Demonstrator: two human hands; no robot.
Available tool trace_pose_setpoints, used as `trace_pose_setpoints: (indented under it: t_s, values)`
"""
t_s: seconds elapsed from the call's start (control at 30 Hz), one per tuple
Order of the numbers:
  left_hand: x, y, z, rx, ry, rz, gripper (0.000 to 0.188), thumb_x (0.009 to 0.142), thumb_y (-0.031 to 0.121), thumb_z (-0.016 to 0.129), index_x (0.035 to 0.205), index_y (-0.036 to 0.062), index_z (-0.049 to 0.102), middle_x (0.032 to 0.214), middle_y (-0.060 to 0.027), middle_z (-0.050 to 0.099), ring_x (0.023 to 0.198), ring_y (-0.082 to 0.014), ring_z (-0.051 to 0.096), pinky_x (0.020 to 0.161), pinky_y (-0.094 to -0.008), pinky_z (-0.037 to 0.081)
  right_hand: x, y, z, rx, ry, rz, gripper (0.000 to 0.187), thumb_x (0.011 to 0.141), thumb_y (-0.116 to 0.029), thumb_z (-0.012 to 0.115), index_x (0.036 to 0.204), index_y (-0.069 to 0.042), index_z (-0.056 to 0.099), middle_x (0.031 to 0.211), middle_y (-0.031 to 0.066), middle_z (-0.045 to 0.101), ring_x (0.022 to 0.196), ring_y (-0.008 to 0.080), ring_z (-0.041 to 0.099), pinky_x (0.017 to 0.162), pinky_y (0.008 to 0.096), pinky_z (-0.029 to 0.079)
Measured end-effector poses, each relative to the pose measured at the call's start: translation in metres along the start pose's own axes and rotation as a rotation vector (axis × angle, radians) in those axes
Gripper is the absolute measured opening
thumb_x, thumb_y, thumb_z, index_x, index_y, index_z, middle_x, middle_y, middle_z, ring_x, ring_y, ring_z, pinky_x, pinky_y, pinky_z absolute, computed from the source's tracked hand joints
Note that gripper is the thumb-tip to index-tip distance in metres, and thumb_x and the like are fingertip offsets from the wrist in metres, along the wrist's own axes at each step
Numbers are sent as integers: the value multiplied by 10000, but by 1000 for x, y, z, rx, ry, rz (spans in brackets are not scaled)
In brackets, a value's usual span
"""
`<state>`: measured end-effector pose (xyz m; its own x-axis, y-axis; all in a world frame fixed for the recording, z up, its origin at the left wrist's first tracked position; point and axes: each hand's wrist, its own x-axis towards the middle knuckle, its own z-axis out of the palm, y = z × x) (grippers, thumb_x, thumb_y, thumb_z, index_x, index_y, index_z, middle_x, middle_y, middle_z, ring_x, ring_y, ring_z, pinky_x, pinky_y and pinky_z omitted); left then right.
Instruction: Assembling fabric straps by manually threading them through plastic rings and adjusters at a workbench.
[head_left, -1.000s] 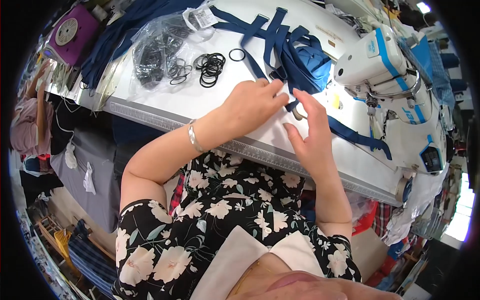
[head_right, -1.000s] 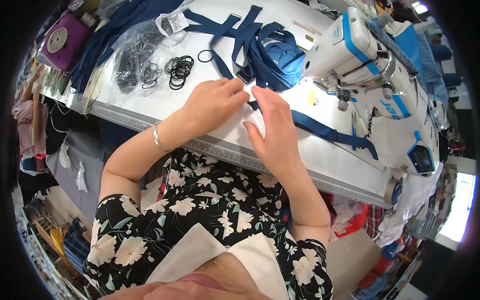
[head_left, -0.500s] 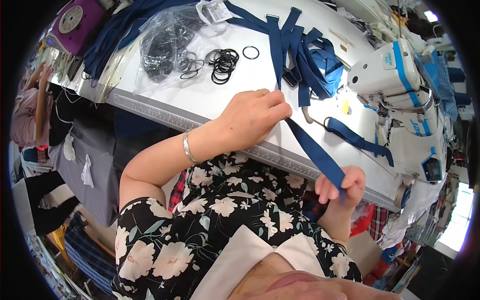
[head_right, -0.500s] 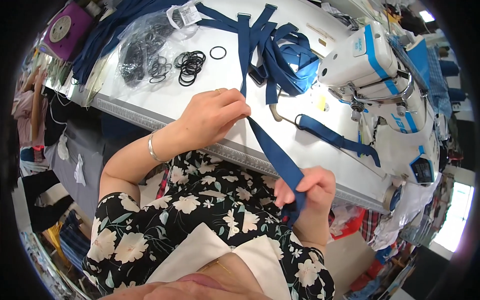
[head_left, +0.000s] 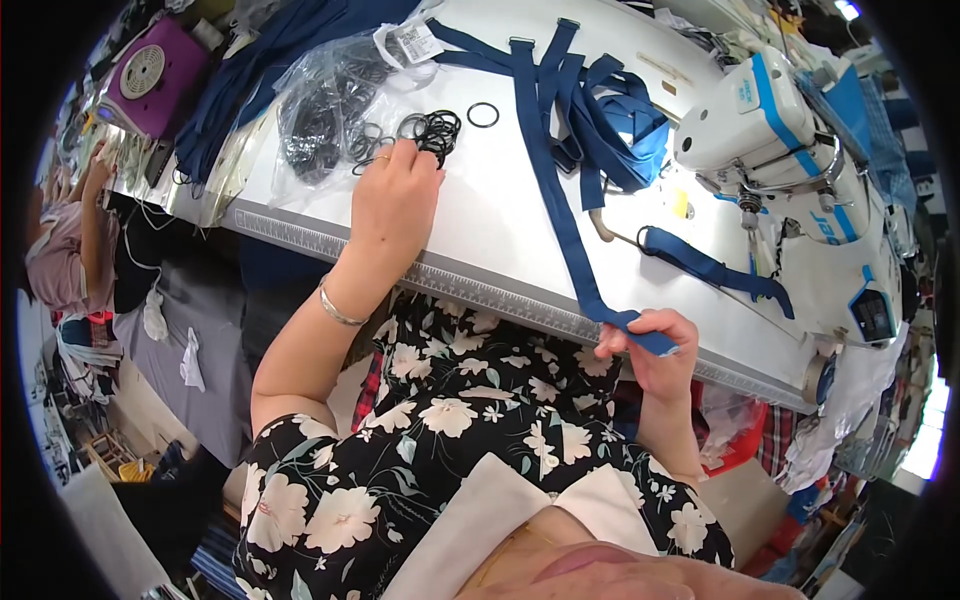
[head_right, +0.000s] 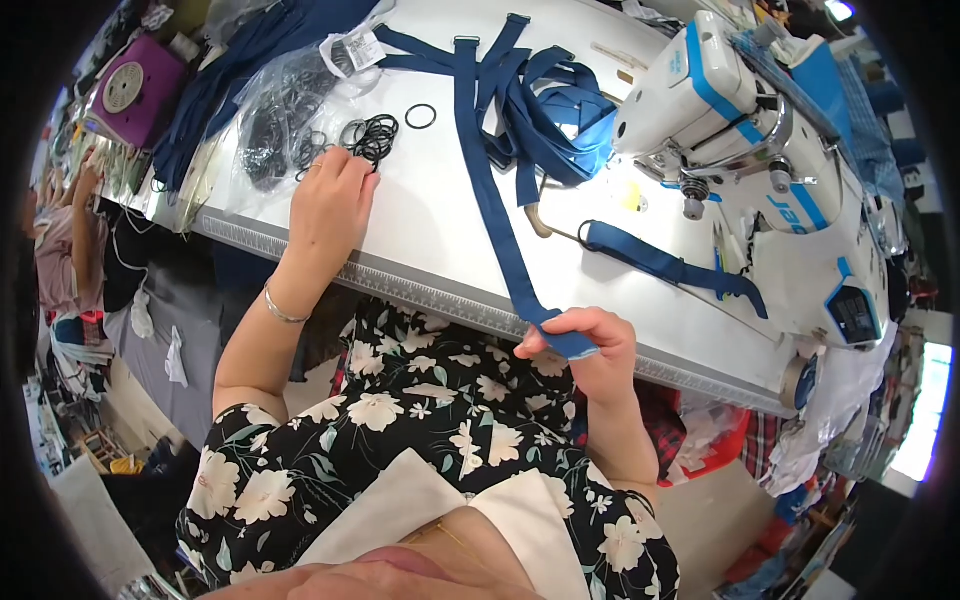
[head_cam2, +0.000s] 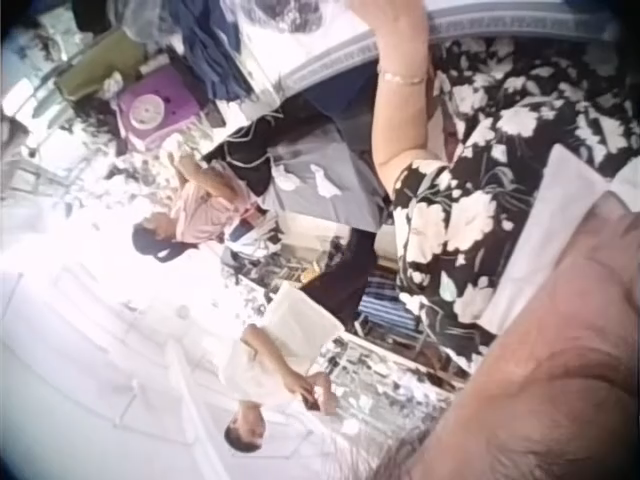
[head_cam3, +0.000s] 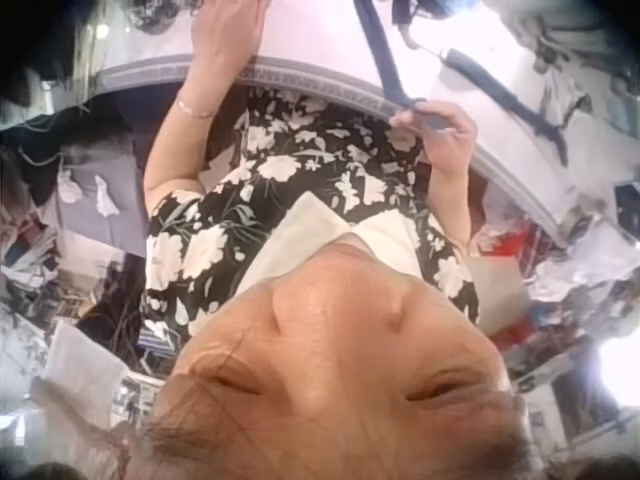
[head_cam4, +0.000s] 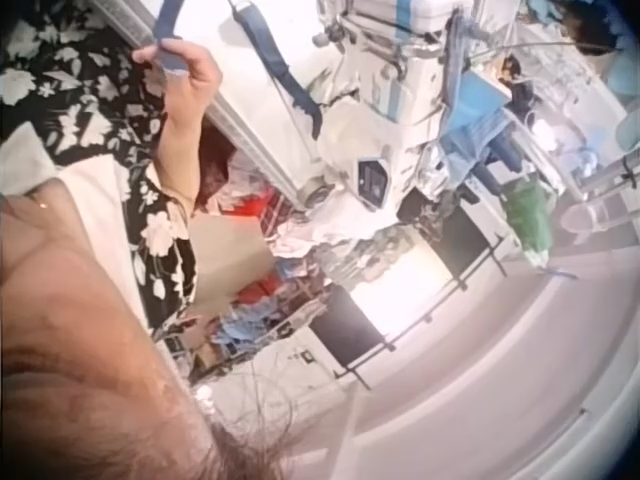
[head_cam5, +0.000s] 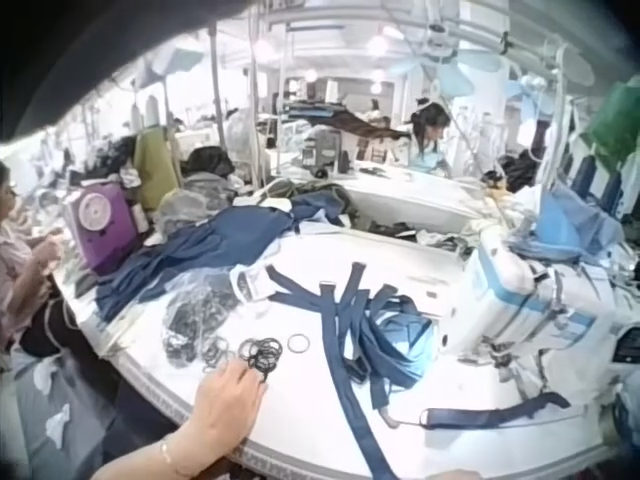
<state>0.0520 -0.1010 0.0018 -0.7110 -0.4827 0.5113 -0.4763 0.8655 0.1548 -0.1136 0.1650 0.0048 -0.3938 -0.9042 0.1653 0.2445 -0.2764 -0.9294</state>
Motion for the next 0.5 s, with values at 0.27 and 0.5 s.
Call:
trace_pose_setpoints:
  t_s: [0.27,0.5]
  values:
    - [6,2,-5,-56,122,-7,82,740,81,637,736,68,556,728,-75,514,688,-259,539,589,-351,452,8,2,-8,-523,42,-300,122,833,-13,549,916,-2,638,885,89,543,546,119,532,480,216,406]
    - [1,47,-30,-902,-91,-329,32,825,14,556,798,2,569,703,-43,574,624,-84,532,586,-211,418,18,-4,15,-228,324,-35,100,821,76,537,887,22,590,877,92,542,557,101,555,464,191,427]
